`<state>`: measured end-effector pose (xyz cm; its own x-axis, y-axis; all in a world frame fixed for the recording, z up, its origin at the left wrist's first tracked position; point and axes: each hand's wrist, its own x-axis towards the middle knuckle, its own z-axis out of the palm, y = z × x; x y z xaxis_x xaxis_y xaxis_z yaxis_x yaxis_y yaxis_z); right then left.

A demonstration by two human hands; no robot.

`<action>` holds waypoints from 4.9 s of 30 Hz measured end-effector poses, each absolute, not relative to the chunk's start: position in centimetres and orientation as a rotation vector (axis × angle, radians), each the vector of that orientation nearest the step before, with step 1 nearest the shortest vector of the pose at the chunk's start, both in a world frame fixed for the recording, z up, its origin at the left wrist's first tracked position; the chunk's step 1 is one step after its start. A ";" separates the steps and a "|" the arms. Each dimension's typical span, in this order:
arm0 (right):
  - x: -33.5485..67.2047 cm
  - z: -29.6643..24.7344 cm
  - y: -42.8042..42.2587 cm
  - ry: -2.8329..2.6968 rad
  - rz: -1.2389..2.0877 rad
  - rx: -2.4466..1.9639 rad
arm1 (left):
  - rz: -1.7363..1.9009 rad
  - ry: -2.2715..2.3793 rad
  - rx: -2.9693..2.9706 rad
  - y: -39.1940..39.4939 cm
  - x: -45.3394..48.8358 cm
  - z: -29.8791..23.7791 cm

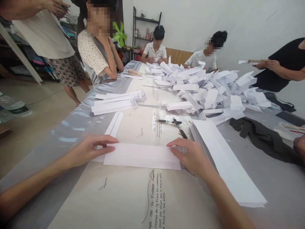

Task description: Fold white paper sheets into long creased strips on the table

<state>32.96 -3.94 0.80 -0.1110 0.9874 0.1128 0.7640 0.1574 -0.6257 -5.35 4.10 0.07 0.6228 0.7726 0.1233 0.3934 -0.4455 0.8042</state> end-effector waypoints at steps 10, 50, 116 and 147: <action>32.0 -0.1 -4.5 -2.347 0.355 -1.513 | 0.434 0.971 2.376 3.6 -5.3 -1.5; 33.4 0.5 -4.5 -2.410 0.522 -1.538 | 0.422 0.695 2.571 3.6 -5.1 -1.5; 36.0 0.2 -4.7 -2.250 0.631 -1.724 | 0.499 0.835 2.445 0.9 -3.8 -2.6; 26.0 1.1 -5.3 -2.472 0.042 -1.296 | 0.391 1.061 2.111 1.6 -3.1 -1.1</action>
<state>25.97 -5.25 1.07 -0.5214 0.8024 0.2903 0.7921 0.5817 -0.1851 -3.07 1.59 -1.06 0.6137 0.7879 -0.0512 0.5662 -0.3939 0.7241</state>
